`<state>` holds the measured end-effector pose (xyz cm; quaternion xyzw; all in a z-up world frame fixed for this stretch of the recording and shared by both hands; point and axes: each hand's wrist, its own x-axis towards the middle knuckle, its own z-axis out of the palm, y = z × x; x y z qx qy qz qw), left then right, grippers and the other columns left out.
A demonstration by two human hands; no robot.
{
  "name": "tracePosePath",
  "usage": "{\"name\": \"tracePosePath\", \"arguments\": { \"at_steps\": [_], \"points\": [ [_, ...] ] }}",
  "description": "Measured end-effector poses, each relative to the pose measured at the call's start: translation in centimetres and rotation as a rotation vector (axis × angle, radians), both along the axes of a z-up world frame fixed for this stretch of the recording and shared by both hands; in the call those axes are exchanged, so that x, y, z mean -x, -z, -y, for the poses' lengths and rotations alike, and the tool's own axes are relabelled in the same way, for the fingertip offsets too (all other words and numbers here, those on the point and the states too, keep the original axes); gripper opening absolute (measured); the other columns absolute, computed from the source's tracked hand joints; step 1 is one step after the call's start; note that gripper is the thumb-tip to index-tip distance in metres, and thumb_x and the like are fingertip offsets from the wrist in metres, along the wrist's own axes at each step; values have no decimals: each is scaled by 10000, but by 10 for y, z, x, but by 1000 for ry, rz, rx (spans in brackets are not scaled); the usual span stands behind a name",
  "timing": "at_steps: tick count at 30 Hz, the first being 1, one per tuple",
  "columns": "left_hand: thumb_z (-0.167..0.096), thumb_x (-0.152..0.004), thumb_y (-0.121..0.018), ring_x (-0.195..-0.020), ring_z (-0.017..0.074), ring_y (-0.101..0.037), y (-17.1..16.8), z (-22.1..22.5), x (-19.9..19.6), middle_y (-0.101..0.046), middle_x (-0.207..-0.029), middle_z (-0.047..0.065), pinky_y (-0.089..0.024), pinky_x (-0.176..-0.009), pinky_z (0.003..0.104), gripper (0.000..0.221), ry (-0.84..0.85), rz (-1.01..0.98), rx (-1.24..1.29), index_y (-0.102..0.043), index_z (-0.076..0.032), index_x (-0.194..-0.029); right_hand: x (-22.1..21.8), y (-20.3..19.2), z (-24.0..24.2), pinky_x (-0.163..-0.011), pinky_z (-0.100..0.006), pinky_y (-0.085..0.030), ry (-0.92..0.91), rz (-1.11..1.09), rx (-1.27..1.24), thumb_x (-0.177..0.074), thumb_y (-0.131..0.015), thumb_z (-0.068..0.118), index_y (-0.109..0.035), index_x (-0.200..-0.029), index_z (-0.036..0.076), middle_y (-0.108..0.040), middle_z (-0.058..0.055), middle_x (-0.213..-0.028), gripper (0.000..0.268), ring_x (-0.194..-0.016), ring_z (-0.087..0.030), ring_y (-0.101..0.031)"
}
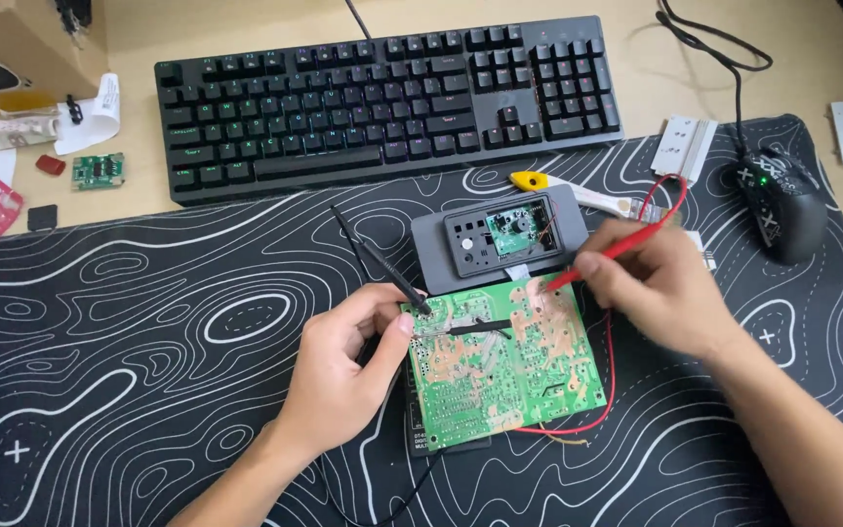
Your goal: Using a multimeter to test components on a circuit board and inspecting a heatsink.
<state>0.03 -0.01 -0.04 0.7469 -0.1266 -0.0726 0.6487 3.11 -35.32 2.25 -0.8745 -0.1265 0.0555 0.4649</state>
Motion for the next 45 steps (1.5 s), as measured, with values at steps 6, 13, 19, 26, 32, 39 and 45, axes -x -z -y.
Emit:
{"name": "tracePosePath", "arguments": {
  "at_steps": [6,13,19,26,32,39,45],
  "points": [
    [-137,-1114,-668,-803,118,-651,0,0,0,-681,-851,6,-611,-784,279,196,-1,-13,7,-763,4,-1211,-1,-5,1,-494,-241,-340,87,-9,44,-1095,-706,302,-770,-849,98,-635,17,-620,326,-512,-76,-468],
    [-141,-1112,-669,-794,113,-647,1,0,1,-686,-857,6,-599,-756,273,202,-3,-13,-4,-762,6,-1216,2,-4,-7,-500,-267,-340,24,-60,71,-1066,-681,298,-811,-873,82,-650,8,-632,318,-529,-100,-480],
    [-134,-1109,-667,-799,114,-659,1,0,0,-695,-856,9,-608,-770,272,213,-5,-4,-12,-768,6,-1234,1,-5,-4,-506,-248,-338,82,-6,18,-1110,-689,255,-688,-756,106,-608,17,-624,384,-530,-82,-456],
    [-135,-1110,-666,-793,112,-649,0,0,0,-694,-856,5,-601,-761,272,200,-1,-2,-14,-765,-1,-1221,0,-2,3,-499,-263,-301,86,-34,61,-1089,-700,321,-782,-853,84,-581,21,-645,344,-530,-87,-422],
    [-147,-1107,-672,-793,116,-654,2,-1,1,-703,-865,10,-609,-765,274,239,-8,-11,-8,-768,12,-1258,4,1,-4,-481,-277,-294,27,-67,34,-1091,-687,353,-800,-827,71,-633,16,-715,402,-531,-93,-417],
    [-144,-1107,-672,-771,105,-607,1,-1,1,-674,-854,-3,-559,-710,276,215,-12,-23,-26,-767,-2,-1237,1,-3,1,-491,-264,-277,89,-34,51,-1085,-695,329,-764,-823,91,-546,38,-617,361,-519,-78,-394],
    [-149,-1108,-672,-793,113,-652,0,0,0,-691,-852,3,-595,-750,277,217,-6,-7,-22,-769,3,-1228,2,0,0,-506,-273,-277,67,-60,69,-1062,-733,295,-829,-856,80,-591,25,-676,313,-544,-92,-380]
  ]
}}
